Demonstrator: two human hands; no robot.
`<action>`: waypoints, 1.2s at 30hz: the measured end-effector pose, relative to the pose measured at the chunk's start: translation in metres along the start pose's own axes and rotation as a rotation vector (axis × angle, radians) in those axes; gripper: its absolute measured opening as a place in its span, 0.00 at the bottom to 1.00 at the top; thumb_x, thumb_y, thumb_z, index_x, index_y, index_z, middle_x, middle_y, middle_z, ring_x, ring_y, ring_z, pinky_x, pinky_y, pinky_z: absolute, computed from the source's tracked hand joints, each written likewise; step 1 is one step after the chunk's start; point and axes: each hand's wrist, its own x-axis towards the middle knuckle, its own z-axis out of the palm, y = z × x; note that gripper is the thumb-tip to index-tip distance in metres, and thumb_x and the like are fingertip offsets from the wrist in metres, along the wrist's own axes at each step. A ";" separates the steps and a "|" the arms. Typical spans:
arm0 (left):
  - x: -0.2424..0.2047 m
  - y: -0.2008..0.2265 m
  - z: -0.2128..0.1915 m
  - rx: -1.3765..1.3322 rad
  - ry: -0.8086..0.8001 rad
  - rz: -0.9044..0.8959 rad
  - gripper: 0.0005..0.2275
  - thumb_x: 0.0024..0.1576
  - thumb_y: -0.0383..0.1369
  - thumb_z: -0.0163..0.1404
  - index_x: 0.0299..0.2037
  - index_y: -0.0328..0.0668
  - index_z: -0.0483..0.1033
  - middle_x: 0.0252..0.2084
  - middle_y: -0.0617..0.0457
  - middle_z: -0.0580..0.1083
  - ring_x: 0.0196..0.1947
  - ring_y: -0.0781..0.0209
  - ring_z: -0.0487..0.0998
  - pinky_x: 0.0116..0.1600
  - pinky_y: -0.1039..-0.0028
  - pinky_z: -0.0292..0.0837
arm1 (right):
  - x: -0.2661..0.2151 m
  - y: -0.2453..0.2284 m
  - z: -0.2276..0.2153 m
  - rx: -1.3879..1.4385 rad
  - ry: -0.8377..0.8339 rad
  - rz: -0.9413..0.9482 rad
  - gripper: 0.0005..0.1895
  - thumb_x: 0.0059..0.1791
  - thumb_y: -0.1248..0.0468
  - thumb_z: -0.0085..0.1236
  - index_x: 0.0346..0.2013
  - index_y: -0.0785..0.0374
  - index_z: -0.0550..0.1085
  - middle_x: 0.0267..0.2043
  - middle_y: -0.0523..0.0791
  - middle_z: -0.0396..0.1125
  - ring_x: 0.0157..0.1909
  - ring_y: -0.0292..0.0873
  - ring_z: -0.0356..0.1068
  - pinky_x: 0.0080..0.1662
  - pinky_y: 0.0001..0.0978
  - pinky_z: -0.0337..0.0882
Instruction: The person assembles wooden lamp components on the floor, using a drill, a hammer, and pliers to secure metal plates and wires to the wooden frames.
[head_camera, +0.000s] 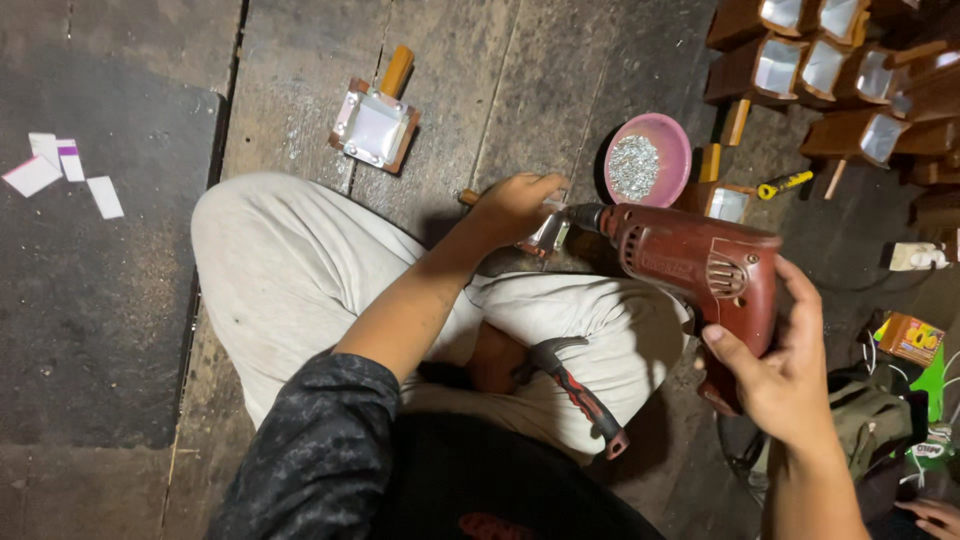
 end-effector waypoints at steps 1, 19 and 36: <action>-0.001 0.001 -0.001 -0.004 0.002 -0.007 0.28 0.61 0.60 0.31 0.52 0.48 0.71 0.41 0.42 0.79 0.41 0.39 0.78 0.45 0.51 0.69 | 0.004 0.000 0.001 -0.003 -0.007 0.003 0.43 0.45 0.74 0.57 0.71 0.65 0.50 0.65 0.58 0.56 0.53 0.49 0.64 0.42 0.43 0.77; -0.002 -0.002 0.004 0.055 0.063 0.052 0.15 0.53 0.26 0.53 0.51 0.46 0.71 0.37 0.46 0.77 0.39 0.41 0.77 0.41 0.52 0.71 | 0.028 -0.018 -0.001 -0.309 -0.107 -0.062 0.42 0.46 0.68 0.59 0.71 0.67 0.51 0.67 0.55 0.51 0.58 0.49 0.61 0.59 0.39 0.62; -0.001 0.002 0.004 0.002 0.158 0.192 0.42 0.57 0.66 0.08 0.40 0.40 0.71 0.27 0.45 0.71 0.28 0.43 0.74 0.34 0.53 0.68 | 0.037 -0.033 0.000 -0.333 -0.149 -0.083 0.42 0.46 0.73 0.59 0.70 0.70 0.50 0.65 0.57 0.52 0.59 0.50 0.60 0.57 0.40 0.63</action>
